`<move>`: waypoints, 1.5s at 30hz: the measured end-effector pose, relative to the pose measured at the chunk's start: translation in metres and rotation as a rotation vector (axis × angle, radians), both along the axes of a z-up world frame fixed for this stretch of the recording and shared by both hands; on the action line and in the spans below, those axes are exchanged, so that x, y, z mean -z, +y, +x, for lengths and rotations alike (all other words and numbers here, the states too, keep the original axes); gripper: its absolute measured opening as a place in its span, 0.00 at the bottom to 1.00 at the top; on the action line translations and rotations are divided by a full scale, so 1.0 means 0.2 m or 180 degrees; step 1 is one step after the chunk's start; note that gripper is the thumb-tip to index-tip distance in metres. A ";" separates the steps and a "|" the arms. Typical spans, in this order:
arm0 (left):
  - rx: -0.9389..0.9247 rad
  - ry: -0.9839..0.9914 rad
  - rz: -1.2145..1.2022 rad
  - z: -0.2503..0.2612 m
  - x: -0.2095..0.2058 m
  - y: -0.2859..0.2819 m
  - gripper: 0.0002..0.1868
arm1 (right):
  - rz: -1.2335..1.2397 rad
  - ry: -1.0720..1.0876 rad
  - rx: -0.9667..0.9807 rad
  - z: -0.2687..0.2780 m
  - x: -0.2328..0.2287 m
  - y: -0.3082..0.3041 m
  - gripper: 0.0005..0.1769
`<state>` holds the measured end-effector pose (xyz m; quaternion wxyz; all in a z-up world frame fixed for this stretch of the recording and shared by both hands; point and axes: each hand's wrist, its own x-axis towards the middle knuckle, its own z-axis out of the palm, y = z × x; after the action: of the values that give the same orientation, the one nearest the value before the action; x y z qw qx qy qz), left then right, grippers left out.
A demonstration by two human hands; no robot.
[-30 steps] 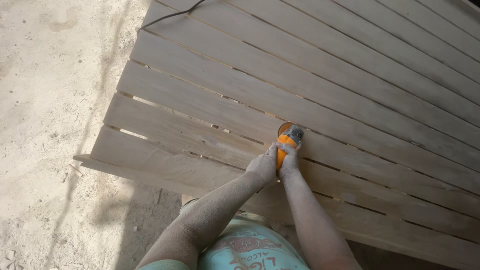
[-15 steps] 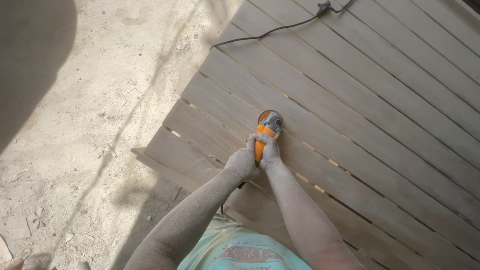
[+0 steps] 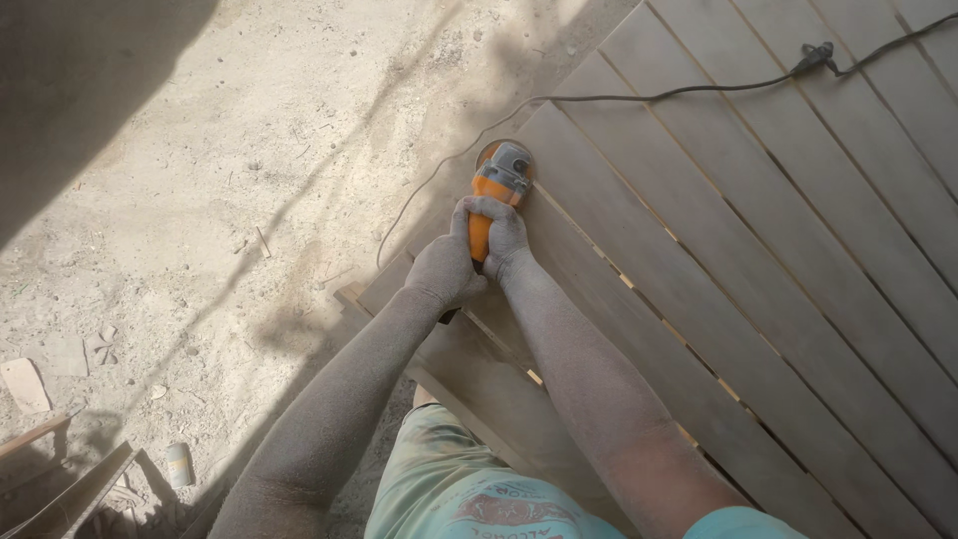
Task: The person uses an electric sander to smooth the surface of a wooden slatted board. They move the sander back and forth across the planks, generating sawdust, and occasionally adjust the power cord to maintain reach.
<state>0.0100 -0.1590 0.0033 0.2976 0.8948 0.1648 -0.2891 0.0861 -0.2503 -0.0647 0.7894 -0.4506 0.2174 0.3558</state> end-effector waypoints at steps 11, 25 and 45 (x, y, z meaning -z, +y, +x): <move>0.0419 -0.0121 -0.0100 -0.05 -0.06 0.00 0.58 | -0.0001 -0.0133 0.0190 -0.10 -0.05 -0.08 0.23; 0.0573 -0.0055 -0.0274 -0.17 -0.14 0.01 0.60 | -0.0142 -0.0230 0.0422 -0.26 -0.13 -0.08 0.24; 0.0405 -0.0348 -0.0191 -0.21 -0.01 0.27 0.55 | 0.0124 0.0018 0.0274 -0.25 -0.07 0.18 0.23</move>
<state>-0.0313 -0.1059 0.0047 0.3139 0.9086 0.0824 -0.2630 0.0364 -0.2137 -0.0506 0.8120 -0.4243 0.2319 0.3268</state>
